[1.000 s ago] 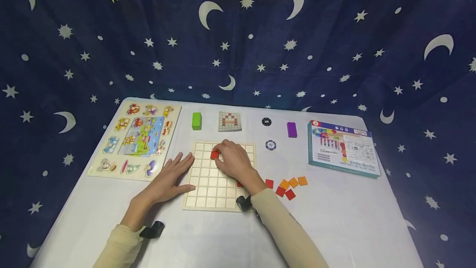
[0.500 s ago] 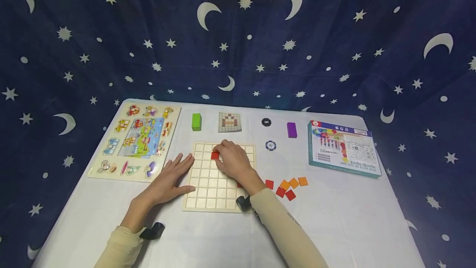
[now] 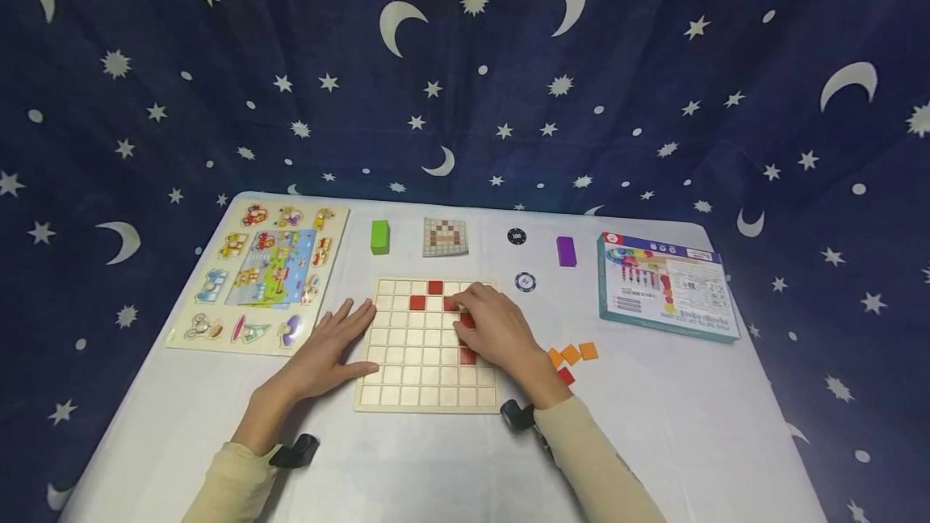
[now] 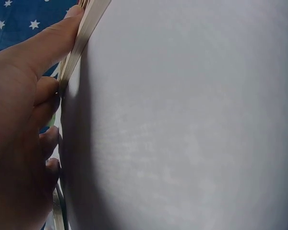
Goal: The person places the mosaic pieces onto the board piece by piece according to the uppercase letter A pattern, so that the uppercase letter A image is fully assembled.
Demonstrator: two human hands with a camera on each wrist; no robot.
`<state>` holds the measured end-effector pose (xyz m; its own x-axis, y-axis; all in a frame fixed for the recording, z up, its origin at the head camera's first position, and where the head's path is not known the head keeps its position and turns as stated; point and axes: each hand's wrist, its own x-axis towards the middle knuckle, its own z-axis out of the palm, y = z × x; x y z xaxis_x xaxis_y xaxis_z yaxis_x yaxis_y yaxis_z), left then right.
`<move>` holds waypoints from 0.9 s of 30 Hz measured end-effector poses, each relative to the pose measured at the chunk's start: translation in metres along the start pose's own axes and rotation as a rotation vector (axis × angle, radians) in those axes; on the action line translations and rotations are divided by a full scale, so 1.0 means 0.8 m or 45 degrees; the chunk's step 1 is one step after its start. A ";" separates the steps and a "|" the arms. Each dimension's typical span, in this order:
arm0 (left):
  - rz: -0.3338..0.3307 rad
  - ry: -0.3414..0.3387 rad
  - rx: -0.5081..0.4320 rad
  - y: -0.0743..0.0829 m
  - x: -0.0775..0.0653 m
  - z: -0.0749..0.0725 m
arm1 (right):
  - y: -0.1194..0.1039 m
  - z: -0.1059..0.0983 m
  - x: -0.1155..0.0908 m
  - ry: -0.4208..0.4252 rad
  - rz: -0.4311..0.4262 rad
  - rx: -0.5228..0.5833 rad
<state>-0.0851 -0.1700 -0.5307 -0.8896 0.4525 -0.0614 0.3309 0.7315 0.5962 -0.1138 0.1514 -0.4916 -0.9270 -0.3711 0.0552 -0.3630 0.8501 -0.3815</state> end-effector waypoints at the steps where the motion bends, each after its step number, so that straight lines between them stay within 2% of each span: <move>1: 0.000 0.002 0.000 0.000 0.000 0.000 | 0.006 -0.004 -0.008 0.007 0.012 -0.009; 8: -0.008 0.017 0.010 -0.005 -0.003 -0.002 | 0.043 -0.020 -0.057 0.023 0.035 -0.104; 16: -0.013 0.004 -0.008 -0.002 -0.002 -0.001 | 0.058 -0.024 -0.095 -0.013 0.051 -0.195; 21: -0.013 0.000 -0.004 0.000 0.000 0.000 | 0.065 -0.023 -0.108 -0.005 0.069 -0.278; 27: -0.012 0.002 -0.001 0.000 0.000 0.000 | 0.071 -0.021 -0.113 0.020 0.060 -0.272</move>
<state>-0.0852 -0.1694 -0.5307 -0.8933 0.4447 -0.0660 0.3219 0.7352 0.5965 -0.0525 0.2394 -0.5028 -0.9441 -0.3246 0.0569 -0.3295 0.9269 -0.1798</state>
